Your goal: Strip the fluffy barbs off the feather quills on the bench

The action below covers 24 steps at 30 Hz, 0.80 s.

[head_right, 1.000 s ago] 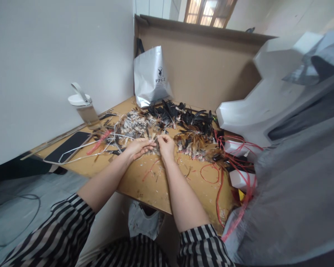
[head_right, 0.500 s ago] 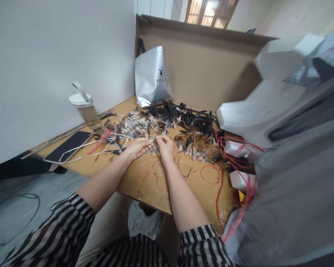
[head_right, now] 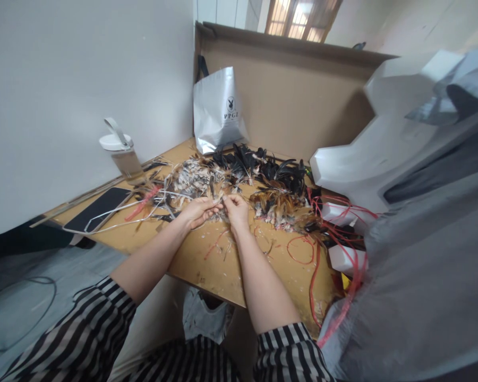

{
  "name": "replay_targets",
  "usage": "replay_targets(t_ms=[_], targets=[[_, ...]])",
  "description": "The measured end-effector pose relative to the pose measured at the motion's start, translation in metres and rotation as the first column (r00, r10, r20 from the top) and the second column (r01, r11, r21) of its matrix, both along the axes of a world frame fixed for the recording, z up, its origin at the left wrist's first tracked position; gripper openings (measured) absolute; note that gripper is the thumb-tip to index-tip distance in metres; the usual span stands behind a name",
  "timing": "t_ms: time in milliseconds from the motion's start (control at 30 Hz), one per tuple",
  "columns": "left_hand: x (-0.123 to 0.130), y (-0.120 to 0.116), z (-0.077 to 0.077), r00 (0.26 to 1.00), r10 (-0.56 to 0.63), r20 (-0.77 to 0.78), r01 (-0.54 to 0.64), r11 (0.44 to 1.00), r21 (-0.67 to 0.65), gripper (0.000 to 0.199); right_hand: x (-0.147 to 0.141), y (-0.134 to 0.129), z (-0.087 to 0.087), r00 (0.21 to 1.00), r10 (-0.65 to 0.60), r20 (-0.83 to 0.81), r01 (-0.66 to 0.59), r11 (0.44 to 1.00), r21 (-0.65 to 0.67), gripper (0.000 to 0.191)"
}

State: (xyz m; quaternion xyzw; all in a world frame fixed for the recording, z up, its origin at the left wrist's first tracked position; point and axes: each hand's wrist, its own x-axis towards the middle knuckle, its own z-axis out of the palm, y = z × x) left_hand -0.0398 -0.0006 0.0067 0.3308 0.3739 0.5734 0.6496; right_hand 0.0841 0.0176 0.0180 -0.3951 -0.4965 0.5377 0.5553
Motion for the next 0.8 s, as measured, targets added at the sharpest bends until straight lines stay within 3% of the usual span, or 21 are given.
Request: replay_targets(t_ms=[200,433,800], targets=[[0.0004,-0.0008,0.0001,1.0,0.004,-0.016,-0.004,1.0,-0.012,0.011,-0.0027,-0.0005,-0.0026,0.999,-0.046,0.019,0.045,0.997,0.064,0.023],[0.0018,-0.0025,0.004,0.995,0.074,-0.072,-0.075,0.997,0.001,0.016,-0.0016,-0.0034,-0.0004,0.999,0.021,0.039,-0.021,1.0,-0.004,0.026],[0.0054,-0.0062,0.0066,0.98,0.022,-0.197,-0.013,0.999,0.048,0.023,-0.0001,-0.0004,-0.0053,0.998,0.055,0.015,-0.055,0.999,0.002,0.03]])
